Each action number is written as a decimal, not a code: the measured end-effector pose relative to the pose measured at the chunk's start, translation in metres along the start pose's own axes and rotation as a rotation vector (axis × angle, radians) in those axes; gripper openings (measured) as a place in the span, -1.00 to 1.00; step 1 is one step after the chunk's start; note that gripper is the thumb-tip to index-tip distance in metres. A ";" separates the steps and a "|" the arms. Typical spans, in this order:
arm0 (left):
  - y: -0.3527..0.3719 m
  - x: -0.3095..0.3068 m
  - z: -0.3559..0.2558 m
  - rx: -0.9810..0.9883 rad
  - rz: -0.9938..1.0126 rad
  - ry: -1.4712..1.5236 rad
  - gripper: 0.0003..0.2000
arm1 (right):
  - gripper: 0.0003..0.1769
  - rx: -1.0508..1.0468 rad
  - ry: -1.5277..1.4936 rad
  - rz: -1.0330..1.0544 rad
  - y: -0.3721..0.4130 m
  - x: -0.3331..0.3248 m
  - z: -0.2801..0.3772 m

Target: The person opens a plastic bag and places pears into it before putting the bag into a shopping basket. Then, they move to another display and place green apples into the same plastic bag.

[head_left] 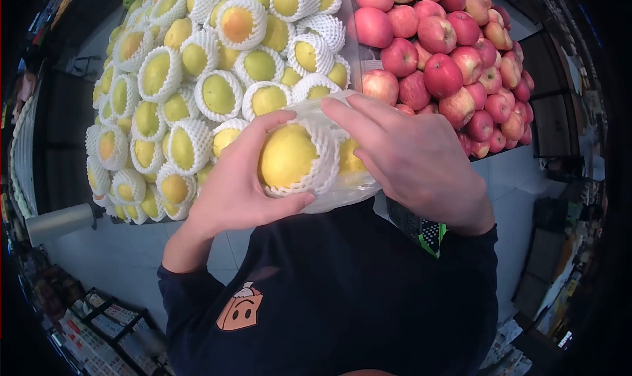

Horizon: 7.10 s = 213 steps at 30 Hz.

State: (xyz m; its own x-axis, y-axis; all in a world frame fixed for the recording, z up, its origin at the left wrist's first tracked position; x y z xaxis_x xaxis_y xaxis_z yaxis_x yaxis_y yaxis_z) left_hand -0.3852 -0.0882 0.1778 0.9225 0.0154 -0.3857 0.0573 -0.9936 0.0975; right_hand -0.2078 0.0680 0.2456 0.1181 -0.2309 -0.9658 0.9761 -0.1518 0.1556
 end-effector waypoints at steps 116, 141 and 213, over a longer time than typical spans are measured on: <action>-0.020 0.210 0.033 0.302 0.349 0.571 -0.88 | -0.39 0.209 -0.428 -1.348 0.276 0.078 0.077; -0.103 0.406 0.007 0.154 0.543 0.184 -0.89 | -0.53 1.438 -0.038 -0.659 0.481 0.158 -0.116; -0.198 0.628 0.039 -0.003 0.349 -0.713 -0.85 | -0.74 1.271 -1.556 -0.470 0.465 0.591 -0.204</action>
State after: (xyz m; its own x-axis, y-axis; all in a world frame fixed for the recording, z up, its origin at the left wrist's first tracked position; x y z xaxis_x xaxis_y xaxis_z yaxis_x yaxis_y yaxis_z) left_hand 0.1681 0.1138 -0.1195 0.4207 -0.3733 -0.8268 -0.1880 -0.9275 0.3231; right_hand 0.3527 0.0568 -0.2955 -0.9370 -0.3258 -0.1258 0.1540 -0.7087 0.6885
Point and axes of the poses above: each hand's wrist, its own y-axis away from the middle knuckle, its own x-axis out of the palm, z = x × y, the point moved 1 cm from there along -y, towards the middle knuckle, and after that the axes turned 10 degrees about z, right-handed, at the moved point
